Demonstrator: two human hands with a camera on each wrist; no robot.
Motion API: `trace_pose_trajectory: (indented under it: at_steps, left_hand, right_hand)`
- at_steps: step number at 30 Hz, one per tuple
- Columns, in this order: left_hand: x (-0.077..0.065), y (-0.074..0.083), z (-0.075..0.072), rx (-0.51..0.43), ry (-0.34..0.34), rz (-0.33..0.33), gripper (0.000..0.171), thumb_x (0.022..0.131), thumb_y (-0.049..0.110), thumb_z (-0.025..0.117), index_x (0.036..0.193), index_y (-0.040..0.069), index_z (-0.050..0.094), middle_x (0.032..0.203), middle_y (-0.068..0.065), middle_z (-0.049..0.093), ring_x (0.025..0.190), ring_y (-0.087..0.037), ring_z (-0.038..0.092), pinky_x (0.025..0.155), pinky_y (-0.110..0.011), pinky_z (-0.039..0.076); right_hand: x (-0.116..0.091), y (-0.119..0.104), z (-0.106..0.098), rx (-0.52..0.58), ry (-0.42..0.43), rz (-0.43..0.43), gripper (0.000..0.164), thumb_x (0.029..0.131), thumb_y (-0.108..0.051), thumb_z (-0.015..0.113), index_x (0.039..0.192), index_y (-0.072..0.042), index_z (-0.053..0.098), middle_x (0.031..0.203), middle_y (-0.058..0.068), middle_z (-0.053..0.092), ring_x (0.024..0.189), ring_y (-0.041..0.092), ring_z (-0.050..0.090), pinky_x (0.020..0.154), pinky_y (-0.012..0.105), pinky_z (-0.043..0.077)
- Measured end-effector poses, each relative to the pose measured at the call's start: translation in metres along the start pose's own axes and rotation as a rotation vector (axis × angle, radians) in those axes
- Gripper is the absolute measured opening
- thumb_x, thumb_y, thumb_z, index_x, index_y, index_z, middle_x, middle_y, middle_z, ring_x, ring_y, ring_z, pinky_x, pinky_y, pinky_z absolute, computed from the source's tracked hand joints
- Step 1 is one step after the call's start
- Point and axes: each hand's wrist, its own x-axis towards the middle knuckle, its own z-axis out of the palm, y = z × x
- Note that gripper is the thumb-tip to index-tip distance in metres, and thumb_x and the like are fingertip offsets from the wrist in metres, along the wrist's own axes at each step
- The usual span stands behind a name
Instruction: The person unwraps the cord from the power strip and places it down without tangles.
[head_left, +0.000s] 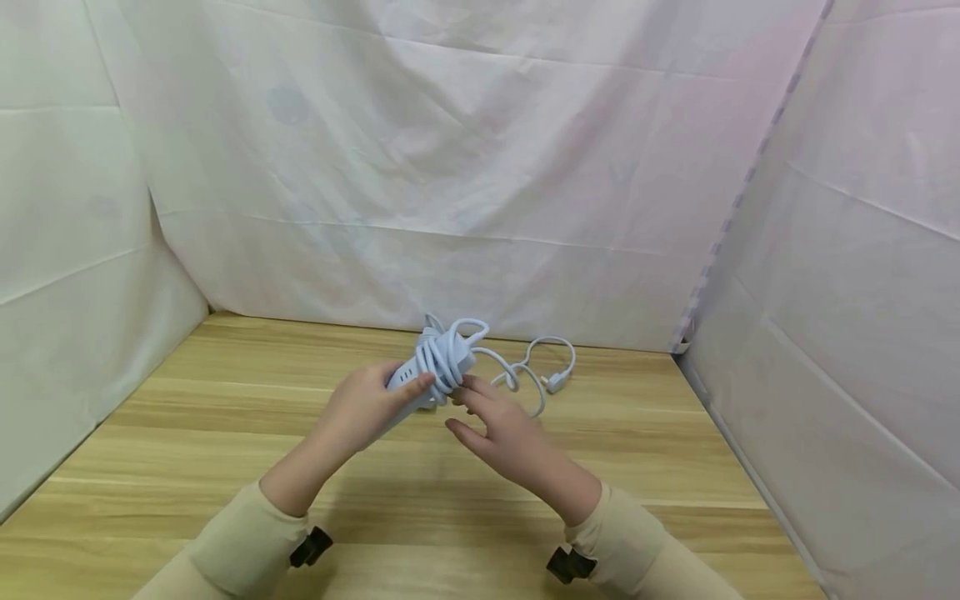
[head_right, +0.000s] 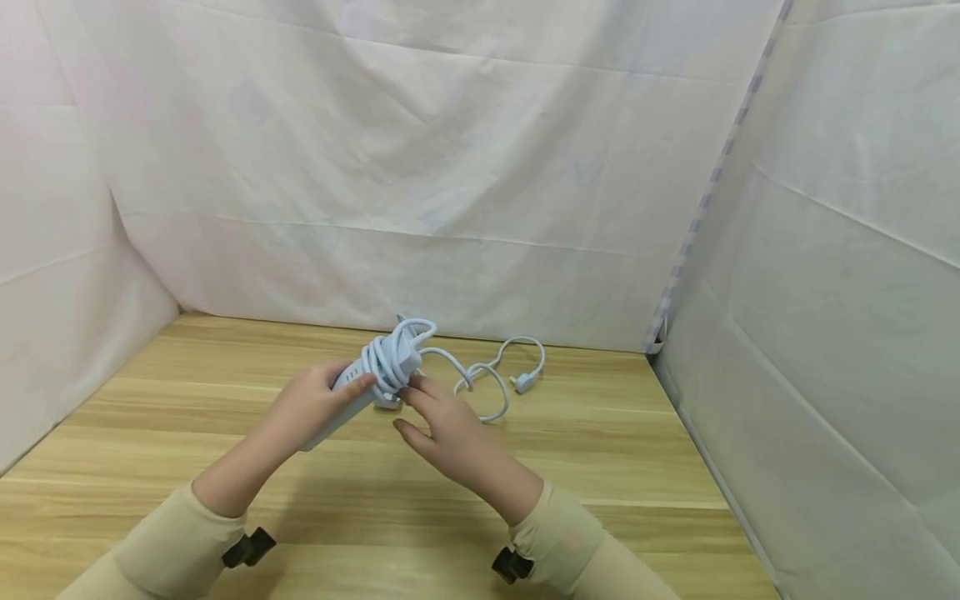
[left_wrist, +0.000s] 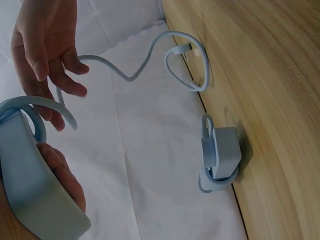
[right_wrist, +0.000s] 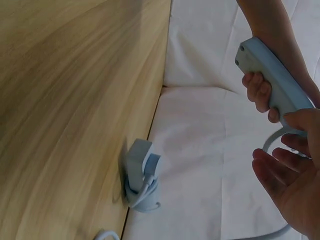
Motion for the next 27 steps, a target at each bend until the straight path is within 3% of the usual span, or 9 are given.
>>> trace_pose_trajectory:
  at_steps: [5,10,16,22,27]
  left_hand:
    - [0.002,-0.001,0.002,-0.001,0.005,0.008,0.063,0.088,0.066,0.055,0.111,0.01,0.068,0.088,-0.003,0.067,0.071,-0.017,0.059,0.063,-0.036,0.047]
    - [0.004,-0.007,0.003,0.02,0.016,0.019,0.061,0.091,0.064,0.052,0.107,0.008,0.069,0.085,-0.003,0.066,0.069,-0.017,0.058,0.062,-0.036,0.046]
    - [0.006,-0.014,0.002,0.078,0.022,0.034,0.069,0.093,0.065,0.045,0.119,0.004,0.067,0.097,-0.008,0.07,0.078,-0.02,0.062,0.069,-0.043,0.049]
    - [0.01,-0.019,0.002,0.131,0.02,0.005,0.073,0.091,0.067,0.047,0.122,0.003,0.065,0.098,-0.01,0.069,0.078,-0.021,0.062,0.067,-0.042,0.049]
    - [0.01,-0.02,0.001,0.155,0.002,-0.03,0.072,0.089,0.068,0.051,0.116,0.004,0.066,0.091,-0.008,0.068,0.072,-0.02,0.06,0.06,-0.038,0.046]
  right_hand:
    - [0.002,-0.004,0.006,0.056,-0.032,0.07,0.022,0.094,-0.012,0.066,0.114,-0.007,0.062,0.116,0.002,0.063,0.106,0.015,0.059,0.085,0.027,0.05]
    - [0.002,-0.005,0.007,0.115,-0.043,0.118,0.021,0.095,-0.009,0.064,0.116,-0.007,0.06,0.115,0.003,0.062,0.108,0.014,0.059,0.088,0.028,0.049]
    - [-0.001,-0.009,0.005,0.162,-0.071,0.164,0.02,0.097,-0.011,0.061,0.116,-0.01,0.058,0.111,0.001,0.061,0.107,0.012,0.059,0.091,0.03,0.048]
    - [-0.002,-0.012,-0.001,0.152,-0.037,0.1,0.018,0.096,-0.008,0.061,0.114,-0.007,0.059,0.104,0.003,0.061,0.098,0.012,0.063,0.086,0.029,0.05]
    - [-0.001,-0.013,-0.008,0.112,-0.001,0.031,0.016,0.095,-0.006,0.062,0.111,-0.005,0.059,0.097,0.001,0.06,0.09,0.011,0.062,0.08,0.027,0.051]
